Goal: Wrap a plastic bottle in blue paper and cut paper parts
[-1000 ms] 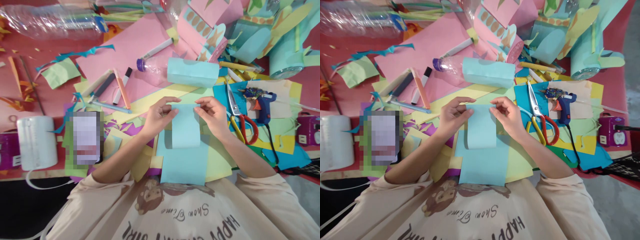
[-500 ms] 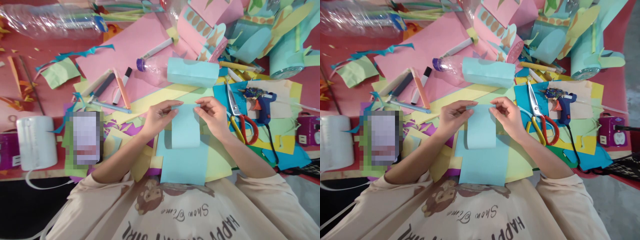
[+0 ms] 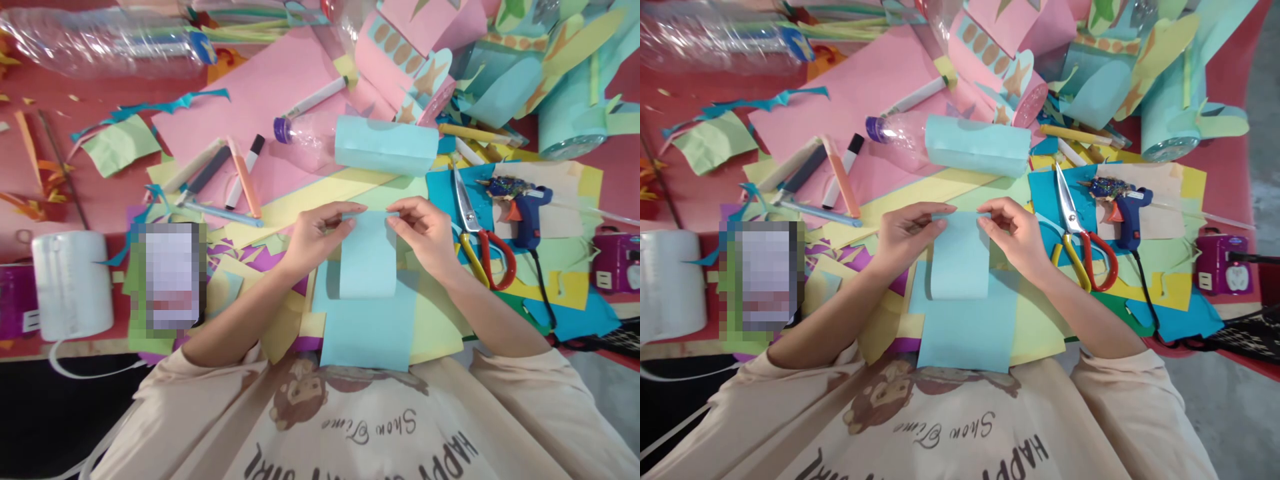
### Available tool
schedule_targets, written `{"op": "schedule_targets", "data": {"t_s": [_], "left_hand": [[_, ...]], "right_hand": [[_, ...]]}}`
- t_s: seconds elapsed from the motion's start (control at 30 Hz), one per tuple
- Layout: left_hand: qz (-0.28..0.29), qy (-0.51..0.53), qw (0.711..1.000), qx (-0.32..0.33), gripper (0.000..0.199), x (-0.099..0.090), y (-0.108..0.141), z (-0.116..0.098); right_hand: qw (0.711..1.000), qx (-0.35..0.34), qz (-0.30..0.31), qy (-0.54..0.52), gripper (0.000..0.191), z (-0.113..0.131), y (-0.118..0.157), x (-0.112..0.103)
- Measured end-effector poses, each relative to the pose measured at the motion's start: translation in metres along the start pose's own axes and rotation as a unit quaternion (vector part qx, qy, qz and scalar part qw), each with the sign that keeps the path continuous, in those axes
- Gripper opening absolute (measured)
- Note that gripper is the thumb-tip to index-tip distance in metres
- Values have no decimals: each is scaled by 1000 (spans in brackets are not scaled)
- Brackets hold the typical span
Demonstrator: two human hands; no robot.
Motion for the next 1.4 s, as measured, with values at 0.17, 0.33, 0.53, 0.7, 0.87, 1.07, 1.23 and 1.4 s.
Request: {"op": "schedule_targets", "data": {"t_s": [0.17, 0.33, 0.53, 0.7, 0.87, 1.07, 1.23, 1.4], "left_hand": [[51, -14, 998, -28, 22, 7, 0, -1], [91, -42, 995, -30, 21, 14, 2, -7], [90, -27, 995, -23, 41, 17, 2, -4], [110, -10, 992, -55, 52, 18, 3, 2], [67, -31, 997, -34, 45, 8, -1, -2], [-22, 4, 1000, -14, 35, -10, -6, 2], [-150, 24, 986, 65, 33, -41, -8, 0], [-193, 61, 979, 29, 34, -57, -11, 13]], "right_hand": [[994, 71, 81, -20, 19, -15, 1, 15], [989, 68, 131, 14, 16, -14, 3, 24], [996, 27, 84, 28, 19, -4, 1, 14], [998, -32, -42, 22, 23, 10, -3, -16], [986, -84, -136, 44, 24, 19, -5, -47], [983, -93, -159, 12, 24, 14, -10, -63], [988, -84, -127, 33, 26, 14, -12, -52], [992, -68, -90, 61, 35, 11, -12, -40]]}}
Point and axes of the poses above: each hand's wrist, its own y-axis away from the middle knuckle, its own x-axis out of the palm, z = x × y, the point moved 9 cm from there along -y, towards the middle knuckle
